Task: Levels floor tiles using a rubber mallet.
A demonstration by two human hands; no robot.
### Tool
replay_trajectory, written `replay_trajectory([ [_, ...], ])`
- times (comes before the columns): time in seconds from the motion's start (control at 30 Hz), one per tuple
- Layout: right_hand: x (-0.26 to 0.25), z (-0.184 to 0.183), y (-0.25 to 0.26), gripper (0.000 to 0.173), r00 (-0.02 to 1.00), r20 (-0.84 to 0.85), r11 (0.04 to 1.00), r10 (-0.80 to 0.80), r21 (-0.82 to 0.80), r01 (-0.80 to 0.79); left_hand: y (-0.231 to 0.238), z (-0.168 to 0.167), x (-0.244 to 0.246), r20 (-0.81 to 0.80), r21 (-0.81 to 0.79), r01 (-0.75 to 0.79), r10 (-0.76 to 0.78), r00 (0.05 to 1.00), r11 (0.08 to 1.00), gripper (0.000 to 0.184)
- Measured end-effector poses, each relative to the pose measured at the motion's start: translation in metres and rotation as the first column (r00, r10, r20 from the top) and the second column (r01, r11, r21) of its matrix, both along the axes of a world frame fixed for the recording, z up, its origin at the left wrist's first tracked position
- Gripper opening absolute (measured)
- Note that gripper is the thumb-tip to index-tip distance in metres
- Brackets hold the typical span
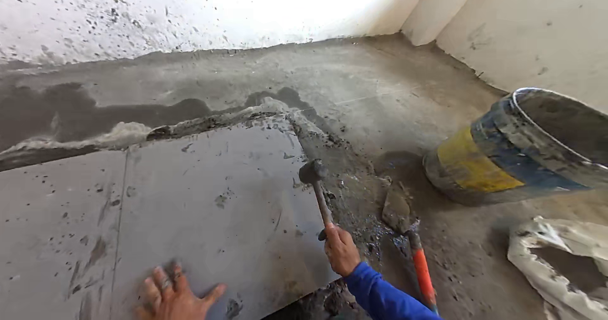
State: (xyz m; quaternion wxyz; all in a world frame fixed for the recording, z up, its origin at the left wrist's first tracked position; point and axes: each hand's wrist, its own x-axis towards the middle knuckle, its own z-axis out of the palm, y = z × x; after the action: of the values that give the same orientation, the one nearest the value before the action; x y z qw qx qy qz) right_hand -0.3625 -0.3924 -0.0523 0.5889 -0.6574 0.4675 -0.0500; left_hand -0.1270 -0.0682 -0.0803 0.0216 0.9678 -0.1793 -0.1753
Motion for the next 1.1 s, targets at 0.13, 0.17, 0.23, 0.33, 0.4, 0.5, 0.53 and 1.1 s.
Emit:
replay_trajectory([
  [0.13,-0.030,0.008,-0.005,0.069,0.989,-0.108,0.991,0.099,-0.075,-0.108,-0.062,0.002,-0.008,-0.027,0.035,-0.015,0.016,1.000,0.999,0.154],
  [0.17,-0.044,0.009,0.001,0.070,0.982,-0.137,0.979,0.133,-0.138,-0.152,-0.064,0.000,-0.007,-0.027,0.047,-0.024,0.026,0.999,0.999,0.155],
  [0.23,-0.080,0.011,0.014,0.070,0.952,-0.222,0.958,0.211,-0.145,-0.246,-0.061,-0.001,-0.005,-0.035,0.080,-0.033,0.036,0.999,0.996,0.154],
  [0.33,-0.137,0.017,0.038,0.069,0.926,-0.267,0.936,0.266,-0.158,-0.314,-0.062,0.000,-0.003,-0.041,0.095,-0.034,0.038,0.998,0.995,0.154],
  [0.4,-0.173,0.016,0.054,0.071,0.903,-0.304,0.922,0.304,-0.143,-0.359,-0.063,-0.001,-0.003,-0.053,0.097,-0.040,0.046,0.998,0.994,0.154],
  [0.5,-0.200,0.019,0.066,0.069,0.900,-0.320,0.943,0.295,-0.054,-0.329,-0.065,0.002,-0.001,-0.075,0.092,-0.054,0.061,0.995,0.994,0.155],
  [0.53,-0.203,0.016,0.069,0.070,0.918,-0.291,0.949,0.271,-0.077,-0.305,-0.066,0.002,0.000,-0.071,0.091,-0.057,0.063,0.995,0.994,0.155],
  [1.1,-0.112,0.013,0.043,0.067,0.862,-0.268,0.881,0.429,-0.085,-0.465,-0.067,0.005,-0.002,-0.045,0.110,-0.031,0.036,0.998,0.993,0.158],
])
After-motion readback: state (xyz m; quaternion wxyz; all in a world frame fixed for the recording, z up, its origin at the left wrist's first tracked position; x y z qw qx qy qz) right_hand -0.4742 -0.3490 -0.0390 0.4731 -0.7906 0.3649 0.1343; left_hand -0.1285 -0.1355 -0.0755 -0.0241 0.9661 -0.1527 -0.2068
